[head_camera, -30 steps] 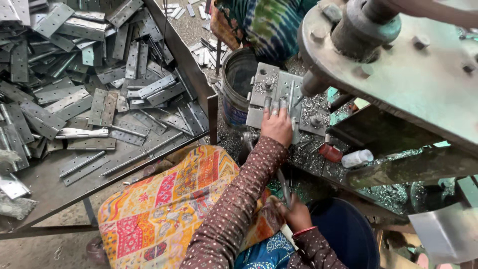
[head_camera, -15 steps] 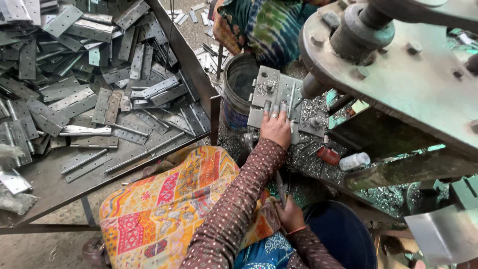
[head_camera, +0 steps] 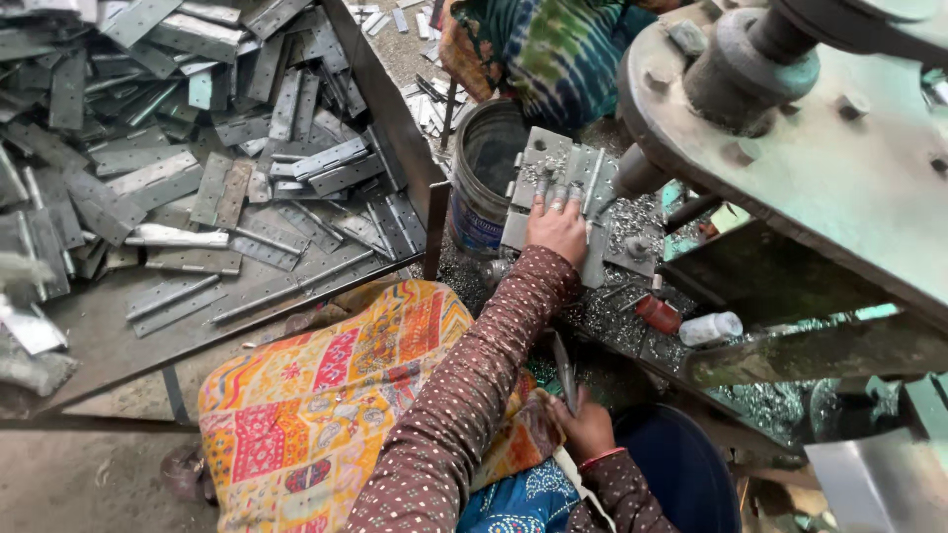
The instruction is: The person sits on the floor and repeatedly picks up metal hinge pieces from a bin, places them into a manual punching machine, and operates the lever to punch holes. Processed pieces are dropped back into the bin.
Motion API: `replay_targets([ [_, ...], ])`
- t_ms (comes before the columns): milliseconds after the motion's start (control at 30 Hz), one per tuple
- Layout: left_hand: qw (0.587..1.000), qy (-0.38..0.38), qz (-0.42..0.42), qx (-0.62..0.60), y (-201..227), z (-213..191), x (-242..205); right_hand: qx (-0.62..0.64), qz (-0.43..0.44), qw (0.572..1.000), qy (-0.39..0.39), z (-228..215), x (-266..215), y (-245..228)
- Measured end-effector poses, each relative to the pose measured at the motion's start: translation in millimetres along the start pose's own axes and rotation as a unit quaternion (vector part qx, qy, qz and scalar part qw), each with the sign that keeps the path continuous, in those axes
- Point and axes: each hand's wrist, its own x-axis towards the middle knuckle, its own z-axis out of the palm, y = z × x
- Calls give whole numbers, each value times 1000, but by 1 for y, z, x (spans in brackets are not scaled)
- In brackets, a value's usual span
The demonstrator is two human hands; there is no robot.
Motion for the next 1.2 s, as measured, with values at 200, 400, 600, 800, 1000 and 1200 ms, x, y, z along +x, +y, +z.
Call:
replay_targets([
  [200, 991, -127, -38, 24, 8, -11, -3, -25, -15, 1000, 4, 0, -4, 3],
  [400, 990, -126, -22, 59, 10, -29, -2, -1, 47, 998, -42, 12, -4, 9],
  [600, 989, -144, -15, -7, 4, -50, -6, 23, -8, 999, 45, 41, -17, -5],
  [800, 953, 220, -159, -138, -62, -69, -91, 13, 32, 999, -5, -41, -19, -35],
  [1000, 883, 65, -453, 104, -185, -29, -122, 21, 118, 989, -85, -97, -27, -94],
  [1200, 901, -57, -408, 138, -257, -14, -130, 59, 121, 987, -91, -106, -35, -125],
])
